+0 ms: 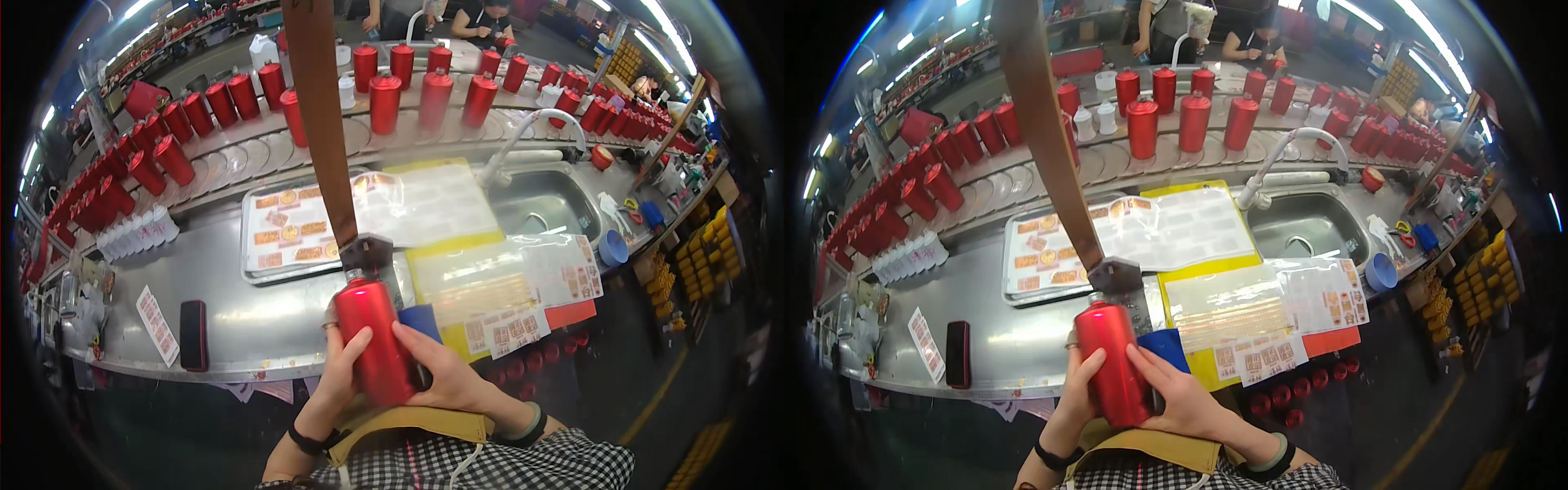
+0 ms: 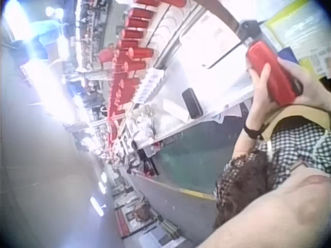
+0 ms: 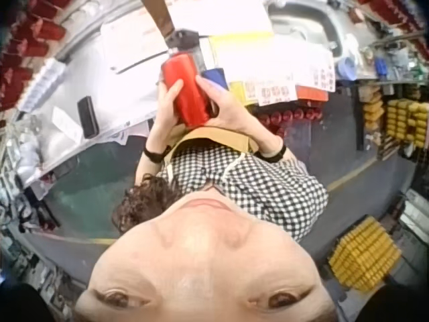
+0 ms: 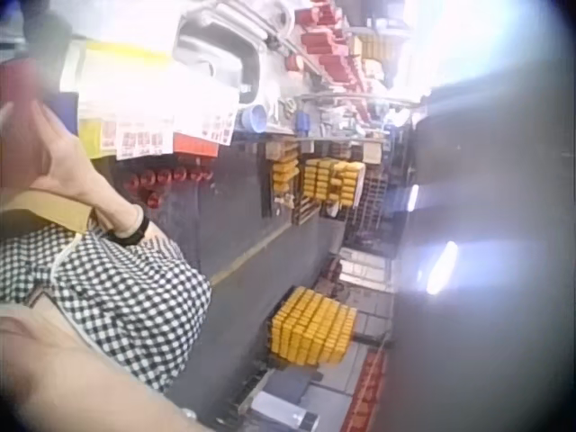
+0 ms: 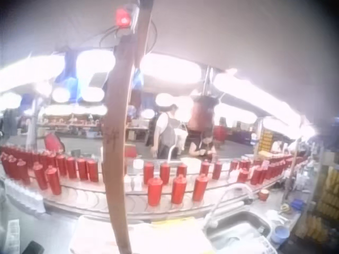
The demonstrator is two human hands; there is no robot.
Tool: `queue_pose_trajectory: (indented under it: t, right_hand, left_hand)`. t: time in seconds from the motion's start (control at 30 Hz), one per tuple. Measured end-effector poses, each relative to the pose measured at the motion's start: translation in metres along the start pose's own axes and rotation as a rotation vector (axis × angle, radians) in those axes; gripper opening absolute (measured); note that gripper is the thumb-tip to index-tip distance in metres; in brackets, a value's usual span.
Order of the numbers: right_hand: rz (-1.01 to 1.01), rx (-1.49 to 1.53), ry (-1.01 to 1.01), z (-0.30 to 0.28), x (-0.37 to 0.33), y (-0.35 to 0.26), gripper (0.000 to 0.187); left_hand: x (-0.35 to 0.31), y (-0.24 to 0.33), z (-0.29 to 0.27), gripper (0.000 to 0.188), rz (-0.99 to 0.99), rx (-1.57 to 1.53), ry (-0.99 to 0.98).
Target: The recorder applies decorative and functional labels to red canisters on a production line.
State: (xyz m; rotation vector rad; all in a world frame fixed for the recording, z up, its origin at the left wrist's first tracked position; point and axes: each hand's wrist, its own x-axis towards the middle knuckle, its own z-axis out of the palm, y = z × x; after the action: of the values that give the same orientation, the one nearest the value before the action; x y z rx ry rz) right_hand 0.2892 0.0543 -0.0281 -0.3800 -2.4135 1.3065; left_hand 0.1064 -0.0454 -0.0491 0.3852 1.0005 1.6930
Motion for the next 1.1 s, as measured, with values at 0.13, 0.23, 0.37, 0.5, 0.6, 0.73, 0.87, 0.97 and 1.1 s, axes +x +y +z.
queue_pose_trajectory:
  t: [0.13, 0.23, 0.37, 0.5, 0.6, 0.73, 0.87, 0.97, 1.1]
  right_hand:
    - [0.113, 0.105, 0.061, -0.003, -0.007, -0.001, 0.107]
    - [0.154, 0.144, 0.084, -0.007, -0.005, 0.0, 0.107]
    - [0.128, 0.218, 0.134, 0.005, 0.002, 0.028, 0.109]
    - [0.147, 0.184, 0.138, 0.01, 0.009, 0.037, 0.11]
    - [0.14, 0.217, 0.156, 0.01, 0.012, 0.036, 0.111]
    - [0.112, 0.083, 0.079, -0.001, 0.019, 0.035, 0.112]
    - [0.098, -0.073, 0.135, 0.0, 0.03, 0.04, 0.108]
    - [0.131, -0.256, 0.233, 0.006, 0.03, 0.028, 0.1]
    - [0.121, -0.35, 0.276, 0.009, 0.015, 0.032, 0.094]
  left_hand:
    - [0.014, -0.004, 0.016, 0.073, -0.019, 0.103, 0.054]
    - [0.023, -0.003, 0.019, 0.072, -0.004, 0.155, 0.033]
    - [0.043, 0.002, 0.016, 0.072, -0.052, 0.157, 0.024]
    - [0.053, 0.005, 0.01, 0.075, -0.058, 0.242, 0.002]
    - [0.049, 0.008, 0.013, 0.073, -0.05, 0.269, 0.044]
    - [0.048, 0.008, 0.015, 0.071, 0.034, 0.307, 0.087]
    - [0.061, 0.021, 0.019, 0.072, 0.039, 0.41, 0.091]
    - [0.063, 0.011, 0.018, 0.073, 0.29, 0.613, 0.028]
    - [0.028, 0.016, 0.022, 0.074, 0.436, 0.895, 0.072]
